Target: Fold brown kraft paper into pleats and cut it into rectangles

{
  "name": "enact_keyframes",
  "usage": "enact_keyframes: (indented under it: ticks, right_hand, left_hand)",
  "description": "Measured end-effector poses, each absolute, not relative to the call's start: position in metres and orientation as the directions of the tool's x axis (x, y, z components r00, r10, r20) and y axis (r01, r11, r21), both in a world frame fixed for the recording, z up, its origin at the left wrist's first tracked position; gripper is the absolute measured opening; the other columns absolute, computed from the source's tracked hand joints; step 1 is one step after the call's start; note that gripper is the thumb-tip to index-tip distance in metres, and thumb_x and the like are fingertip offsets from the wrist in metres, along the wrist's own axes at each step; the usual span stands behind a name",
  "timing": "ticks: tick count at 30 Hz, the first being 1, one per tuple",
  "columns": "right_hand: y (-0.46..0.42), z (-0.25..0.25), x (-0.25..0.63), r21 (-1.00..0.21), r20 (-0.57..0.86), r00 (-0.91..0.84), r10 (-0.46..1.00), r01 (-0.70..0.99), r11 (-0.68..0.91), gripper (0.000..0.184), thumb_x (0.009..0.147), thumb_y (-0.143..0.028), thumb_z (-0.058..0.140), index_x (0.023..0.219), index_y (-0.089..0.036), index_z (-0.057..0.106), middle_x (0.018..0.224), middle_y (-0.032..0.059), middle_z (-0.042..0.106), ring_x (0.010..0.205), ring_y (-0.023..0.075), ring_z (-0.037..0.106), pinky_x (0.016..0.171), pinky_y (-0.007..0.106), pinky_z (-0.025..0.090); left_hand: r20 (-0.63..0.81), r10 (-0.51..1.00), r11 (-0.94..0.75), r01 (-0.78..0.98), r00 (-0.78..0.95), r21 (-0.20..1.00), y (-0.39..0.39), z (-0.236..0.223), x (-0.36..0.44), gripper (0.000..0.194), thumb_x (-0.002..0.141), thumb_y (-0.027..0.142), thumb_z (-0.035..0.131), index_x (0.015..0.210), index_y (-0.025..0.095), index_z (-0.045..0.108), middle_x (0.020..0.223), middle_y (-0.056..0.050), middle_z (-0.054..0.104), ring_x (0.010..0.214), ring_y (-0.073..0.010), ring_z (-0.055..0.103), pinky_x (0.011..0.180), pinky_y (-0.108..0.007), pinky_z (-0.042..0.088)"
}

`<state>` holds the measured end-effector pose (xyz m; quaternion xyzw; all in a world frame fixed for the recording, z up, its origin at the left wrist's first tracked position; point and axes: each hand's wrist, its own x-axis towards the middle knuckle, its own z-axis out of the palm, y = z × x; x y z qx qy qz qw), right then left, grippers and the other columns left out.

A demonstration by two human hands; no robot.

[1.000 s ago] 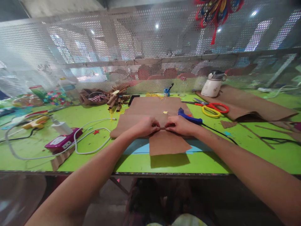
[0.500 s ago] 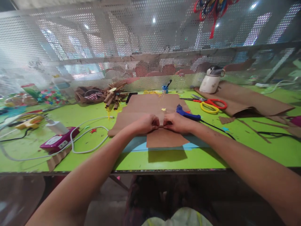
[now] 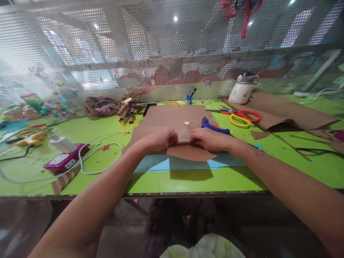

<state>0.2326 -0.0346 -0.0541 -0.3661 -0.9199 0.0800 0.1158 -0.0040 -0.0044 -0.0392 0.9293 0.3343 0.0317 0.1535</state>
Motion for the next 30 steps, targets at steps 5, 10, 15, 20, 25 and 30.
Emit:
enact_keyframes:
  ticks: [5, 10, 15, 20, 25, 30]
  right_hand:
    - [-0.044, -0.053, 0.231, -0.108, 0.195, -0.74, 0.643, 0.636, 0.764, 0.011, 0.081, -0.008, 0.054, 0.083, -0.015, 0.062, 0.085, 0.007, 0.06, 0.077, 0.0164, 0.052, 0.064, 0.026, 0.034]
    - [-0.052, -0.055, 0.228, 0.087, 0.207, -0.781, 0.589, 0.615, 0.784, 0.01, 0.083, -0.011, 0.052, 0.078, -0.015, 0.059, 0.08, 0.0059, 0.057, 0.075, 0.0173, 0.047, 0.062, 0.029, 0.028]
    - [-0.05, -0.059, 0.228, 0.104, 0.237, -0.777, 0.584, 0.618, 0.78, 0.008, 0.081, -0.009, 0.053, 0.079, -0.015, 0.059, 0.08, 0.0055, 0.056, 0.075, 0.0169, 0.045, 0.061, 0.028, 0.027]
    - [-0.051, -0.053, 0.228, 0.102, 0.284, -0.754, 0.593, 0.638, 0.763, 0.01, 0.078, -0.005, 0.054, 0.078, -0.014, 0.059, 0.081, 0.0059, 0.054, 0.075, 0.0171, 0.046, 0.063, 0.028, 0.031]
    - [-0.06, -0.043, 0.222, 0.178, 0.401, -0.738, 0.543, 0.644, 0.744, 0.02, 0.081, 0.001, 0.046, 0.085, -0.013, 0.06, 0.085, 0.0083, 0.053, 0.086, 0.0202, 0.046, 0.069, 0.029, 0.036]
    - [-0.064, -0.042, 0.218, 0.236, 0.5, -0.733, 0.461, 0.628, 0.742, 0.021, 0.087, -0.003, 0.042, 0.087, -0.013, 0.061, 0.086, 0.0085, 0.053, 0.087, 0.0212, 0.043, 0.071, 0.031, 0.038]
  left_hand:
    - [-0.041, 0.598, -0.768, 0.587, 0.8, 0.255, -0.006, -0.037, -0.004, 0.028, 0.062, 0.005, 0.046, 0.082, 0.015, 0.063, 0.079, -0.003, 0.062, 0.065, -0.0119, 0.051, 0.057, -0.021, 0.034]
    - [0.003, 0.55, -0.822, 0.54, 0.835, 0.179, -0.009, -0.037, -0.004, 0.019, 0.067, 0.011, 0.051, 0.083, 0.015, 0.061, 0.077, -0.003, 0.058, 0.065, -0.0124, 0.048, 0.057, -0.022, 0.034]
    - [0.039, 0.566, -0.818, 0.556, 0.823, 0.146, -0.013, -0.035, -0.002, 0.017, 0.066, 0.01, 0.051, 0.079, 0.015, 0.06, 0.077, -0.003, 0.056, 0.066, -0.0126, 0.047, 0.059, -0.022, 0.034]
    - [-0.017, 0.653, -0.711, 0.62, 0.758, 0.334, -0.017, -0.023, -0.001, 0.019, 0.079, 0.021, 0.05, 0.086, 0.014, 0.066, 0.076, -0.002, 0.06, 0.065, -0.0124, 0.049, 0.058, -0.022, 0.033]
    - [0.042, 0.616, -0.709, 0.53, 0.787, 0.466, -0.022, -0.012, -0.002, 0.036, 0.09, 0.038, 0.04, 0.078, 0.012, 0.063, 0.07, -0.002, 0.057, 0.064, -0.0119, 0.044, 0.058, -0.022, 0.032]
    - [-0.043, 0.659, -0.563, 0.53, 0.751, 0.634, -0.025, -0.007, -0.002, 0.044, 0.09, 0.047, 0.04, 0.076, 0.012, 0.063, 0.071, -0.001, 0.056, 0.066, -0.0119, 0.043, 0.058, -0.022, 0.033]
